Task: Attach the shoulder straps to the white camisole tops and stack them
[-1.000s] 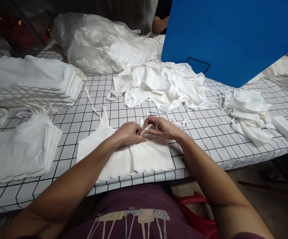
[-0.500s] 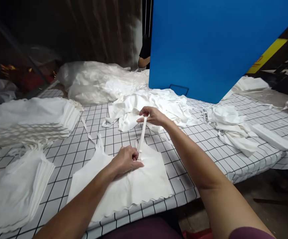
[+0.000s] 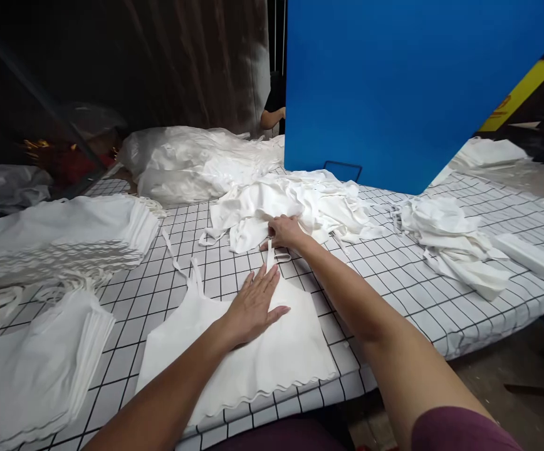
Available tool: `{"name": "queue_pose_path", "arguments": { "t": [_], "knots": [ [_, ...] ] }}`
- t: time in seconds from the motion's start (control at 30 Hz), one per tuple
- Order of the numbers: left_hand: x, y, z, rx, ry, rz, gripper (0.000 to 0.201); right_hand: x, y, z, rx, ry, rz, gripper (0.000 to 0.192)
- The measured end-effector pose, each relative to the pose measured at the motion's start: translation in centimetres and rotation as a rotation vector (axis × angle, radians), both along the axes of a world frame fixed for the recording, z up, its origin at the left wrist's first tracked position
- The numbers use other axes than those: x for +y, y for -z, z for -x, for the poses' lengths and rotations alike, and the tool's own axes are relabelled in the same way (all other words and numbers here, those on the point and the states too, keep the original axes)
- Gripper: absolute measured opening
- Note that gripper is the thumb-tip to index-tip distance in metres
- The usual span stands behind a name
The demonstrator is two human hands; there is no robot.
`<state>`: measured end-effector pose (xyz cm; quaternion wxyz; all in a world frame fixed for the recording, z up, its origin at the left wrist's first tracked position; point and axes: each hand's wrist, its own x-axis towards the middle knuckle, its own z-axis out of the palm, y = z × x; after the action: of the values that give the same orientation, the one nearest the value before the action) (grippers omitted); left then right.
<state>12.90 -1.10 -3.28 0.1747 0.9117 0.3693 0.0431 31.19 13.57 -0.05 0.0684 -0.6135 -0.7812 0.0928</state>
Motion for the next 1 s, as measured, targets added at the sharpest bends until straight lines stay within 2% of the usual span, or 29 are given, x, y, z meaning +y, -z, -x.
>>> {"name": "queue_pose_path", "arguments": {
  "t": [0.1, 0.23, 0.3, 0.37, 0.43, 0.5, 0.53, 0.63, 0.7, 0.77, 0.87, 0.93, 1.0],
  "knots": [
    [0.1, -0.2, 0.0, 0.038, 0.001, 0.027, 0.086, 0.2, -0.3, -1.2, -0.060, -0.064, 0.033, 0.044],
    [-0.2, -0.5, 0.0, 0.032, 0.008, 0.046, 0.088, -1.4, -2.0, -4.0, -0.074, -0.194, 0.103, 0.061],
    [-0.3, -0.6, 0.1, 0.016, 0.008, 0.052, 0.088, -3.6, -2.1, -4.8, 0.038, -0.228, -0.077, 0.062],
    [-0.1, -0.7, 0.3, -0.020, 0.019, 0.068, 0.088, -6.6, -1.1, -4.8, 0.174, -0.226, -0.241, 0.058],
    [0.2, -1.1, 0.6, -0.060, 0.043, 0.113, 0.084, -9.6, 0.4, -4.3, 0.263, -0.307, -0.180, 0.051],
    [0.4, -2.2, 1.2, -0.085, 0.053, 0.185, 0.075, -11.6, 1.7, -3.9, 0.289, -0.320, -0.097, 0.046],
    [0.5, -3.0, 1.7, -0.089, 0.041, 0.218, 0.070, -11.9, 1.9, -3.8, 0.288, -0.282, -0.070, 0.045],
    [0.2, -5.7, 4.2, -0.085, -0.031, 0.224, 0.055, -10.8, 0.6, -3.2, 0.268, -0.114, -0.084, 0.044],
    [-0.2, -7.0, 6.8, -0.082, -0.073, 0.170, 0.046, -9.3, -1.3, -1.1, 0.281, -0.093, -0.126, 0.043],
    [-0.9, -7.2, 9.5, -0.108, -0.128, 0.097, 0.043, -8.0, -2.9, 2.9, 0.328, -0.161, -0.127, 0.040],
    [-1.7, -5.4, 12.7, -0.150, -0.229, -0.017, 0.047, -6.9, -3.6, 11.1, 0.338, -0.309, -0.017, 0.033],
    [-2.1, -3.7, 13.9, -0.140, -0.233, -0.067, 0.049, -6.4, -2.9, 16.4, 0.235, -0.252, 0.102, 0.034],
    [-2.2, -2.1, 14.4, -0.123, -0.203, -0.102, 0.049, -6.0, -2.0, 20.2, 0.195, -0.213, 0.172, 0.031]
  ]
}}
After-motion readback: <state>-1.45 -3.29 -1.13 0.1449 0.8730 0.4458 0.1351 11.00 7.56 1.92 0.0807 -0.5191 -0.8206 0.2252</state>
